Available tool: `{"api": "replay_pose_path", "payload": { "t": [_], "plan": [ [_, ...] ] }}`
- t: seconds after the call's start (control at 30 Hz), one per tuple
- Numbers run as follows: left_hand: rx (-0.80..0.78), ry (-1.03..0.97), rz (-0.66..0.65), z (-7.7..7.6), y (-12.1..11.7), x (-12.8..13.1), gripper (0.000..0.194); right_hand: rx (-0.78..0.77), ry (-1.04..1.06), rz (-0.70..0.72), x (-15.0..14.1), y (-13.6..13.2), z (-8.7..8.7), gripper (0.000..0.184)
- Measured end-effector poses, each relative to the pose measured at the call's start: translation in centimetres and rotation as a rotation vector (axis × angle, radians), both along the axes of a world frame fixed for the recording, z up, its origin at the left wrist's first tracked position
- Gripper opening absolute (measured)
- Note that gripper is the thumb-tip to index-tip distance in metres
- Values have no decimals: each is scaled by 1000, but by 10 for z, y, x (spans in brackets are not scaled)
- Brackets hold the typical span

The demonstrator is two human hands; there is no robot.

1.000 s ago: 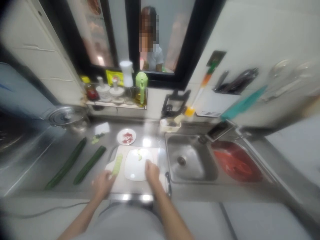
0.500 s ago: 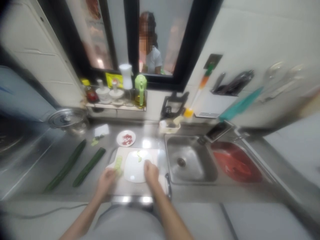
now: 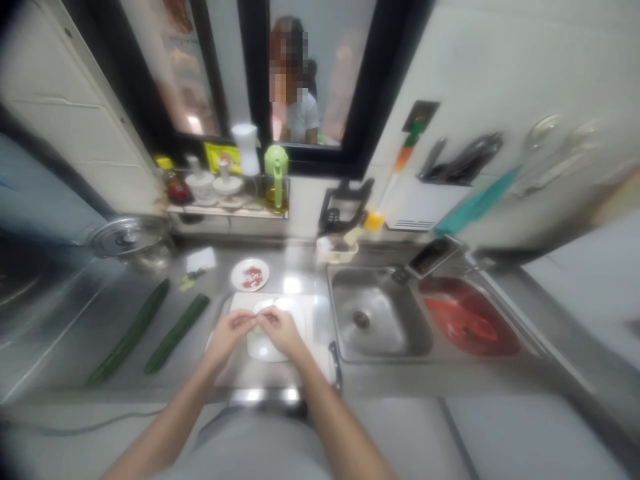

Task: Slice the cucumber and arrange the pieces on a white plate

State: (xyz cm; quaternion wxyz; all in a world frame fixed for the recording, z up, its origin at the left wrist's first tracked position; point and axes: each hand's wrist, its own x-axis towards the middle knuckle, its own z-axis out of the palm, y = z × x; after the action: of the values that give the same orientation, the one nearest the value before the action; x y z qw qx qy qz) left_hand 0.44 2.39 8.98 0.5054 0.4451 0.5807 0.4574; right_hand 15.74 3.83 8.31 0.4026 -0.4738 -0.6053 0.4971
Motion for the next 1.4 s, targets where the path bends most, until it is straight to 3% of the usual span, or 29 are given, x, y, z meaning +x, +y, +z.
{"api": "replay_pose_path", "payload": {
  "t": [0.13, 0.2, 0.37, 0.47, 0.63, 0.73, 0.93, 1.1, 1.4],
  "plan": [
    [-35, -2, 48, -1, -2, 1, 43, -26, 39, -56, 2, 1, 1, 20],
    [-127, -35, 45, -4, -5, 0, 49, -31, 46, -103, 4, 2, 2, 21],
    [-466, -405, -206, -12, -10, 1, 60, -12, 42, -100, 6, 3, 7, 21],
    [-531, -551, -253, -11, -9, 2, 51, -8, 62, -72, 5, 2, 9, 20],
    [-606, -766, -236, -4, -4, -1, 28, 4, 56, -27, 4, 0, 14, 18],
    [-595, -845, -213, -3, -2, -3, 24, 26, 36, 8, 5, -2, 18, 16],
    [-495, -780, -162, -7, 1, -6, 40, 141, -75, 23, 8, -3, 23, 12],
    [-450, -647, -140, 0, 3, -6, 54, 201, -155, 55, 11, -1, 25, 14],
    [-272, -427, -103, 7, 5, 0, 64, 156, -167, -9, 9, -1, 15, 12]
  ]
}}
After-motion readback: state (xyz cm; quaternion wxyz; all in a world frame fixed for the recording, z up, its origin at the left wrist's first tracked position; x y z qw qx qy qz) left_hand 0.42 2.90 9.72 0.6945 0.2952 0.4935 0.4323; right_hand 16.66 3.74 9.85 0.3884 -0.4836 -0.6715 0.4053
